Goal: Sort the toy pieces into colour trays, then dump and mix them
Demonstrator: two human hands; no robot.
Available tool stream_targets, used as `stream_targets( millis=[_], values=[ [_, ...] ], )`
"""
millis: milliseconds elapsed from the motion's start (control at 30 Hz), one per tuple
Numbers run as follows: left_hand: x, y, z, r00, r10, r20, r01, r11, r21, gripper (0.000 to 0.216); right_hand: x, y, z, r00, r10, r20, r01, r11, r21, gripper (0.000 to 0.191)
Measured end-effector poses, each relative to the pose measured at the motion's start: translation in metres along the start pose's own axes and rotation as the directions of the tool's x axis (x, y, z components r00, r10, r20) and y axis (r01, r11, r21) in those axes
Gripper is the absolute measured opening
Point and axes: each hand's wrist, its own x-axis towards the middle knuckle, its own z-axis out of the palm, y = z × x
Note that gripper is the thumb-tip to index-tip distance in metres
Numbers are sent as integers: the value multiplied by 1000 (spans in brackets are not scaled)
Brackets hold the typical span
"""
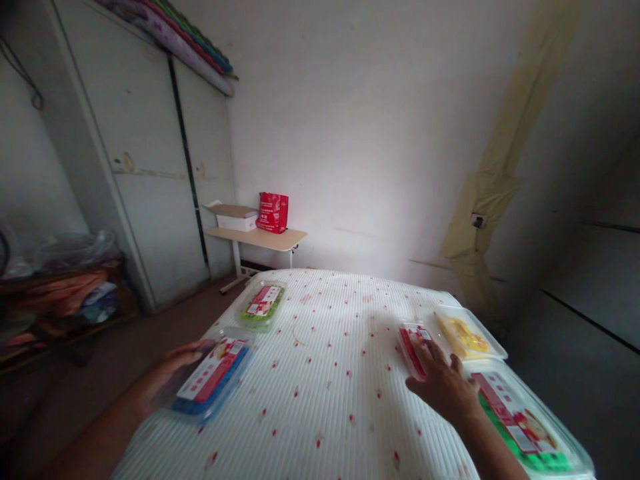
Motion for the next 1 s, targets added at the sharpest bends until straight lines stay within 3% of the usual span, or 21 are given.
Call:
stream_targets(
  millis=[333,567,867,1000],
  values=[
    [3,-3,-3,1000,-5,-18,4,998,-59,26,-6,-32,-16,999,-23,25,22,1000,17,67],
    [3,-2,-4,1000,-11,29,12,998,-63,28,-16,-66,-20,991,-133,21,131,989,64,68],
    [3,-4,-3,999,12,32,-9,997,-71,27,-20,-180,-34,957,-287,41,270,934,232,89],
    [2,-2,-4,1000,2,7,-1,997,-79,23,-9,-230,-29,949,-316,-25,310,908,282,80]
  ],
)
